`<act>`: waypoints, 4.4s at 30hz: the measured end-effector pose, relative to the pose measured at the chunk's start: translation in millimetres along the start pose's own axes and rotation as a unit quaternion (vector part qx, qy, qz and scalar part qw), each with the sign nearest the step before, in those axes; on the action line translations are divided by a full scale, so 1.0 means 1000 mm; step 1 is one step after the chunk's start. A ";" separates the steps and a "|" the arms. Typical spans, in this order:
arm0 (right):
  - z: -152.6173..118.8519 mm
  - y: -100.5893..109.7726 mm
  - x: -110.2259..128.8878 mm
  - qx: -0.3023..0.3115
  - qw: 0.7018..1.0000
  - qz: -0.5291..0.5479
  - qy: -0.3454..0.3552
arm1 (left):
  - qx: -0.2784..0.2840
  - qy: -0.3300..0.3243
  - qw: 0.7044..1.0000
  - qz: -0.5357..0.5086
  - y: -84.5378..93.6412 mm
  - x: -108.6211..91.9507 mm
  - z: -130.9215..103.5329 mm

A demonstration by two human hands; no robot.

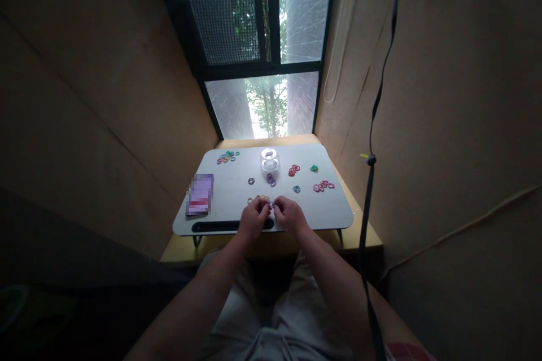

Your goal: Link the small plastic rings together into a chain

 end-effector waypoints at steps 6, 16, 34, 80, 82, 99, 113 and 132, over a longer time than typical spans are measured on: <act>0.001 0.000 0.000 -0.005 1.000 -0.004 -0.006 | 0.009 0.002 1.000 -0.015 -0.001 0.000 0.000; 0.000 0.002 0.000 -0.011 1.000 -0.020 -0.012 | 0.009 0.033 0.995 -0.097 -0.005 0.010 0.000; -0.001 0.002 0.000 -0.015 1.000 -0.013 -0.012 | -0.001 -0.011 1.000 0.027 0.000 -0.006 -0.003; -0.001 -0.003 -0.006 -0.006 0.999 -0.043 -0.027 | 0.025 -0.021 0.999 0.024 -0.003 -0.016 -0.003; -0.001 -0.003 -0.006 -0.007 0.999 -0.044 -0.027 | 0.024 -0.024 0.999 0.028 -0.003 -0.015 -0.004; -0.001 0.001 -0.001 -0.015 0.999 -0.030 -0.024 | 0.032 -0.026 0.999 0.021 -0.003 -0.018 -0.005; -0.001 -0.003 -0.005 -0.008 0.999 -0.032 -0.025 | 0.021 -0.012 0.999 0.036 -0.003 -0.012 -0.004; 0.000 -0.001 -0.004 -0.015 0.999 -0.036 -0.011 | 0.036 -0.028 0.999 -0.005 -0.004 -0.015 -0.003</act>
Point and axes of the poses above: each hand's wrist, its own z-axis towards the middle knuckle, its own y-axis out of the back of the hand, x = y × z, the point moved 10 cm from there along z, towards the middle knuckle, and after that the axes turned 8 degrees about -z, right-handed, at the moved point
